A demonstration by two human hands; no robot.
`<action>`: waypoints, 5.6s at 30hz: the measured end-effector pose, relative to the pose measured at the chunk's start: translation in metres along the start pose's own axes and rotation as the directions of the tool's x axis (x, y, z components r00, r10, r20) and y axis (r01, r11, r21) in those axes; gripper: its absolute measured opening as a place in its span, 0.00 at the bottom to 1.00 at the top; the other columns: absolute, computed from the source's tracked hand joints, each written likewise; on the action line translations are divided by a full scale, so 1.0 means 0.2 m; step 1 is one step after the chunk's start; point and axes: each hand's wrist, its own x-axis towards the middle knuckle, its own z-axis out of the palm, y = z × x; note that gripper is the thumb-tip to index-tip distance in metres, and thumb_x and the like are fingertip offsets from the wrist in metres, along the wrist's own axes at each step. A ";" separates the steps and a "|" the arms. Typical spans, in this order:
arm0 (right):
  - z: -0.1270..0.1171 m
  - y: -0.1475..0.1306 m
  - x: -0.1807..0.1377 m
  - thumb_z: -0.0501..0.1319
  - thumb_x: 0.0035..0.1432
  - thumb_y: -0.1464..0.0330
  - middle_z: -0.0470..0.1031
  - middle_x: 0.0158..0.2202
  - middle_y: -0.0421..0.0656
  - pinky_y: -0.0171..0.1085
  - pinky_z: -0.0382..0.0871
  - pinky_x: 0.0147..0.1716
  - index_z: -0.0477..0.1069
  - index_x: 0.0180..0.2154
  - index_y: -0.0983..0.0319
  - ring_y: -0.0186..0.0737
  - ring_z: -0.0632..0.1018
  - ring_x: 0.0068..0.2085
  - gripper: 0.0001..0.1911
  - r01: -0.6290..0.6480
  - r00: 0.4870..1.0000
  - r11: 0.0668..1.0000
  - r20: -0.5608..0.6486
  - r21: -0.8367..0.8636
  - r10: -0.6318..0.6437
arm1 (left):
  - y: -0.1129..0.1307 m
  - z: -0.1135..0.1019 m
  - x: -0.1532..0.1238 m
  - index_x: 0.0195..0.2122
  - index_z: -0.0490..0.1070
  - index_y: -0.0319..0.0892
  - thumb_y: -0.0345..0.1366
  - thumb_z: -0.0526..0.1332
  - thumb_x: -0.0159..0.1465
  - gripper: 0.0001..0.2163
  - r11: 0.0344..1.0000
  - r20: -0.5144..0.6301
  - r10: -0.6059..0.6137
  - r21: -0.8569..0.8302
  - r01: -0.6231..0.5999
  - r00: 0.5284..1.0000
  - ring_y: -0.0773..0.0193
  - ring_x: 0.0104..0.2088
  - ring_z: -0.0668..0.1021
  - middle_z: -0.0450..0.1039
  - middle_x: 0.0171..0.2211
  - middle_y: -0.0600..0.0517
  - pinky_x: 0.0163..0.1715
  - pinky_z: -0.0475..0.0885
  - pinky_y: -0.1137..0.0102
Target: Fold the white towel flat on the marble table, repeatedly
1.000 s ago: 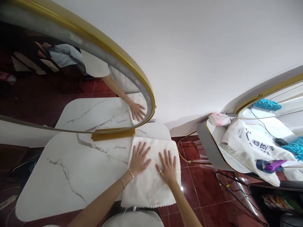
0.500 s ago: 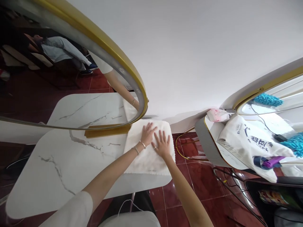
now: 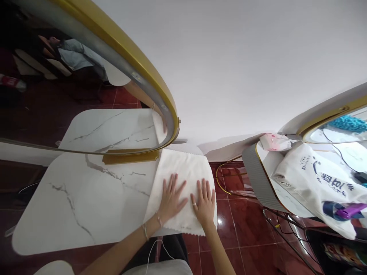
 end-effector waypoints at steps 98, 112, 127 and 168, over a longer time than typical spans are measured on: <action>0.50 -2.25 0.71 0.50 0.65 0.54 0.48 0.68 0.51 0.59 0.40 0.64 0.56 0.65 0.57 0.55 0.48 0.68 0.30 0.460 0.877 0.871 0.063 0.175 -0.476 | -2.12 -0.86 -0.50 0.66 0.55 0.45 0.47 0.50 0.68 0.27 0.859 -0.214 -0.462 0.135 0.494 0.861 0.51 0.69 0.48 0.45 0.69 0.46 0.65 0.42 0.49; 0.24 -1.94 -0.14 0.50 0.61 0.46 0.32 0.71 0.48 0.69 0.23 0.60 0.38 0.68 0.49 0.62 0.39 0.69 0.41 0.751 0.455 0.499 0.208 0.433 -0.866 | -1.40 -0.69 -1.30 0.67 0.53 0.42 0.42 0.49 0.69 0.25 0.661 -0.397 -0.658 0.103 0.744 0.639 0.47 0.68 0.49 0.46 0.69 0.41 0.63 0.47 0.44; 0.20 -1.23 -0.03 0.48 0.66 0.62 0.41 0.70 0.42 0.62 0.41 0.63 0.37 0.68 0.48 0.54 0.48 0.69 0.33 0.271 0.960 0.962 0.080 -0.025 -0.268 | -1.00 -0.39 -0.31 0.68 0.48 0.47 0.42 0.51 0.68 0.28 0.974 -0.122 -0.226 -0.005 0.227 0.966 0.50 0.69 0.47 0.45 0.69 0.47 0.66 0.44 0.45; 0.02 -0.03 0.03 0.56 0.52 0.41 0.45 0.69 0.47 0.60 0.38 0.64 0.37 0.69 0.57 0.55 0.47 0.69 0.53 0.323 0.929 0.946 0.178 0.035 -0.324 | -0.25 -0.14 0.35 0.60 0.62 0.38 0.41 0.54 0.66 0.22 0.954 0.021 -0.299 0.033 0.298 0.954 0.50 0.48 0.73 0.68 0.54 0.38 0.46 0.69 0.59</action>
